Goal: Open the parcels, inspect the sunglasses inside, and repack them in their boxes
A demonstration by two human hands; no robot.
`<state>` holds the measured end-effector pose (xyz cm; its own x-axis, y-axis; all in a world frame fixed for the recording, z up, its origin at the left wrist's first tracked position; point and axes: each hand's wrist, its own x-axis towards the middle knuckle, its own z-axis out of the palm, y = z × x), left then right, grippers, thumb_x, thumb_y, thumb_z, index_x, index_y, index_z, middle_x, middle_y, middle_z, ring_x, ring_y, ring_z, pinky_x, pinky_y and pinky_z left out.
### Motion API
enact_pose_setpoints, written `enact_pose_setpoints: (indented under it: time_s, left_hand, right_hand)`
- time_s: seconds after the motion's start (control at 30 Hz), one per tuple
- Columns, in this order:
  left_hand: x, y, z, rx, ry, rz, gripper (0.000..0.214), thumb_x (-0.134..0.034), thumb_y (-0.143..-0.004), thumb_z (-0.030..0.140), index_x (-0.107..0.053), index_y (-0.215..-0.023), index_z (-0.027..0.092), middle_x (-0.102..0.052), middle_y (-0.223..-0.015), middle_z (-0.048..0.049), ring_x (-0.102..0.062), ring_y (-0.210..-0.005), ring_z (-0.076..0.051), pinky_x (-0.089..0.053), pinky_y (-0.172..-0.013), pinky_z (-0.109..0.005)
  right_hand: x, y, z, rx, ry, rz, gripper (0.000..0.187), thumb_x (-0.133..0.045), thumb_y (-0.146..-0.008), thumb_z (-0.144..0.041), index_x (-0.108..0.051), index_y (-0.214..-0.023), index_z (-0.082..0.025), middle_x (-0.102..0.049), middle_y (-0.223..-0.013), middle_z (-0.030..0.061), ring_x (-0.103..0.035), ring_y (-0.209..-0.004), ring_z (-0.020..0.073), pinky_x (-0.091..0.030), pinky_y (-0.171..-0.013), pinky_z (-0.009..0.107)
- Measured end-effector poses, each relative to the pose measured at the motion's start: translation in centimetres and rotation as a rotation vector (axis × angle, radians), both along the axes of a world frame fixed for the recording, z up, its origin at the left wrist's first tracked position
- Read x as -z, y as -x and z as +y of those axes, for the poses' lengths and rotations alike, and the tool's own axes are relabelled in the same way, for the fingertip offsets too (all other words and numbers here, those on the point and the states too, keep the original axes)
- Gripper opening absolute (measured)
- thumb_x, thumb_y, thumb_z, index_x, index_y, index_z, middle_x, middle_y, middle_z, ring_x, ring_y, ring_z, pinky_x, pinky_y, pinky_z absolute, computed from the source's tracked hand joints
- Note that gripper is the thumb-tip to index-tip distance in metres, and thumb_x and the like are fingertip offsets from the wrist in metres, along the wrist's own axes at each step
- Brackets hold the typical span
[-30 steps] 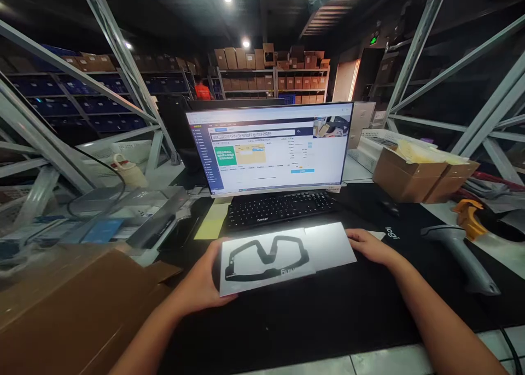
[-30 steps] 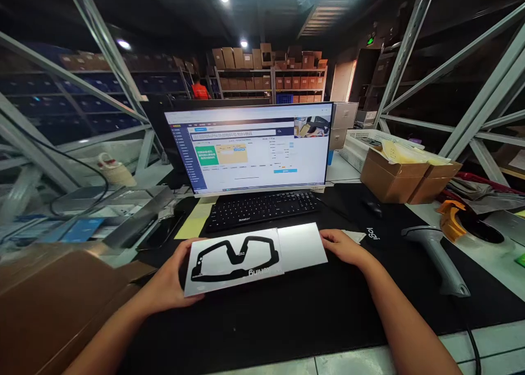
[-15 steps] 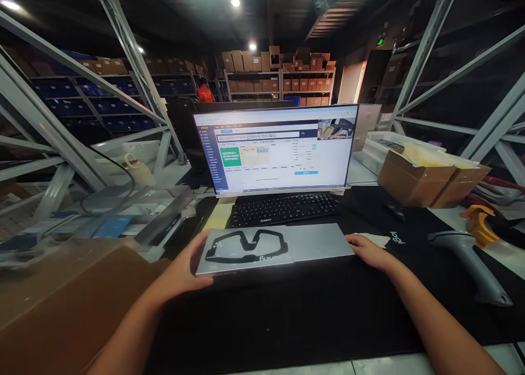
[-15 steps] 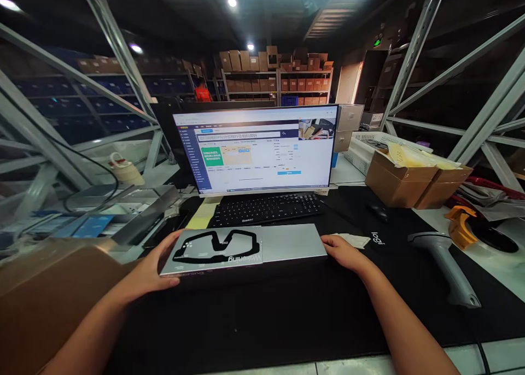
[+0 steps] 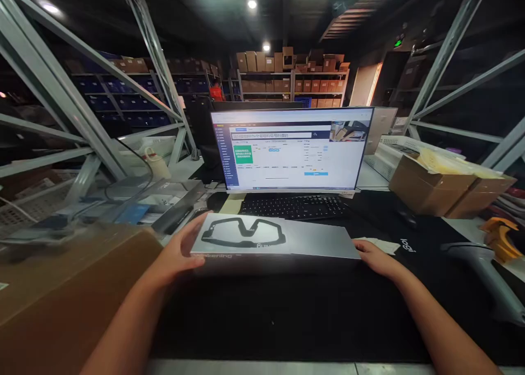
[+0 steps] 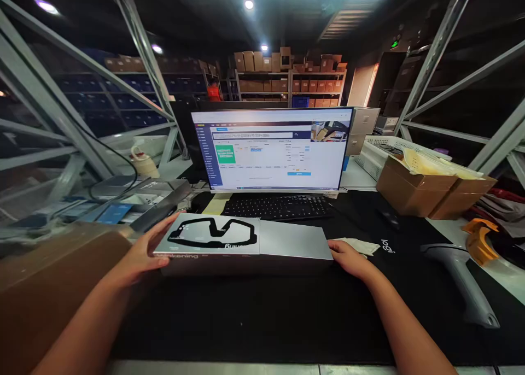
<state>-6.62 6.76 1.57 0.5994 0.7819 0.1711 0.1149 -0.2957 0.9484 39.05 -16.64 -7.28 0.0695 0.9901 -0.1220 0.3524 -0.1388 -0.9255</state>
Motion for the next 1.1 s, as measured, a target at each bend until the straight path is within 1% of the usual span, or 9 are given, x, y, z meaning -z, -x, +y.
enact_pose_setpoints:
  time_s: [0.17, 0.27, 0.37, 0.47, 0.57, 0.67, 0.83, 0.93, 1.1]
  left_hand:
    - [-0.6, 2.5, 0.9, -0.238, 0.137, -0.261, 0.111, -0.086, -0.051, 0.055, -0.043, -0.150, 0.028, -0.065, -0.135, -0.0058, -0.062, -0.120, -0.039, -0.062, -0.077, -0.031]
    - [-1.7, 2.7, -0.3, -0.250, 0.151, -0.295, 0.106, -0.084, -0.056, 0.050, -0.040, -0.151, 0.032, -0.067, -0.131, -0.0052, -0.070, -0.102, -0.036, -0.062, -0.066, -0.032]
    - [-2.7, 2.1, -2.0, -0.231, 0.012, -0.237, 0.098, -0.087, -0.057, 0.049, -0.049, -0.146, 0.029, -0.058, -0.141, -0.0098, -0.062, -0.119, -0.039, -0.061, -0.085, -0.039]
    - [-3.2, 1.8, -3.1, -0.249, -0.245, -0.124, 0.091, -0.089, -0.059, 0.046, -0.053, -0.140, 0.026, -0.050, -0.148, -0.0114, -0.046, -0.136, -0.038, -0.044, -0.112, -0.047]
    - [-3.5, 1.6, -4.0, -0.241, -0.482, 0.063, 0.080, -0.084, -0.067, 0.044, -0.052, -0.138, 0.027, -0.042, -0.152, -0.0101, -0.037, -0.143, -0.037, -0.027, -0.121, -0.053]
    - [-3.4, 0.7, -5.1, -0.207, -0.605, 0.164, 0.073, -0.074, -0.074, 0.040, -0.046, -0.141, 0.028, -0.032, -0.157, -0.0107, -0.029, -0.147, -0.037, -0.024, -0.120, -0.057]
    - [-1.7, -2.1, -6.3, -0.166, -0.667, 0.200, 0.072, -0.073, -0.072, 0.026, -0.043, -0.138, 0.025, -0.027, -0.156, -0.0150, -0.029, -0.146, -0.036, -0.029, -0.119, -0.057]
    - [-0.4, -3.3, -6.5, -0.275, -0.671, 0.168, 0.074, -0.079, -0.069, 0.024, -0.045, -0.135, 0.025, -0.031, -0.150, -0.0144, -0.035, -0.142, -0.035, -0.031, -0.118, -0.056]
    - [1.2, -4.3, -7.6, -0.509, -0.692, 0.137, 0.075, -0.092, -0.061, 0.033, -0.055, -0.126, 0.029, -0.037, -0.142, -0.0103, -0.047, -0.129, -0.036, -0.044, -0.108, -0.056]
  right_hand:
    - [0.2, 0.2, 0.0, 0.020, 0.011, -0.026, 0.041, -0.059, -0.084, -0.054, -0.077, -0.102, -0.021, -0.076, -0.093, 0.0055, -0.068, -0.091, 0.0281, -0.053, -0.089, 0.041]
    - [0.5, 0.5, 0.1, 0.065, 0.012, -0.065, 0.043, -0.061, -0.082, -0.058, -0.077, -0.099, -0.021, -0.075, -0.089, 0.0057, -0.067, -0.087, 0.0285, -0.055, -0.086, 0.042]
    - [0.5, 0.3, 0.0, 0.116, 0.008, -0.108, 0.051, -0.060, -0.081, -0.065, -0.075, -0.102, -0.022, -0.075, -0.088, 0.0067, -0.067, -0.087, 0.0296, -0.056, -0.084, 0.044]
    - [0.5, -0.4, -0.1, 0.185, -0.040, -0.135, 0.069, -0.052, -0.082, -0.075, -0.063, -0.127, -0.024, -0.072, -0.112, 0.0121, -0.066, -0.104, 0.0316, -0.052, -0.095, 0.047]
    - [0.6, -0.5, -0.1, 0.178, -0.238, -0.082, 0.112, -0.050, -0.069, -0.091, -0.022, -0.156, -0.027, -0.039, -0.155, 0.0193, -0.047, -0.137, 0.0339, -0.043, -0.108, 0.048]
    - [0.9, 1.3, 0.0, 0.097, -0.299, -0.110, 0.141, -0.067, -0.055, -0.088, 0.005, -0.159, -0.027, -0.017, -0.164, 0.0203, -0.030, -0.148, 0.0356, -0.036, -0.113, 0.050]
    - [0.3, 4.7, 0.0, 0.279, -0.159, -0.231, 0.121, -0.081, -0.063, -0.051, -0.011, -0.158, -0.028, -0.038, -0.154, 0.0163, -0.048, -0.136, 0.0338, -0.045, -0.108, 0.048]
    - [-1.0, 5.3, -0.4, 0.348, -0.224, -0.244, 0.113, -0.080, -0.063, -0.049, -0.019, -0.156, -0.027, -0.041, -0.152, 0.0145, -0.046, -0.137, 0.0345, -0.046, -0.108, 0.045]
    - [-3.0, 6.0, -1.9, 0.427, -0.314, -0.407, 0.109, -0.078, -0.065, -0.050, -0.021, -0.155, -0.029, -0.043, -0.149, 0.0124, -0.046, -0.135, 0.0396, -0.038, -0.112, 0.054]
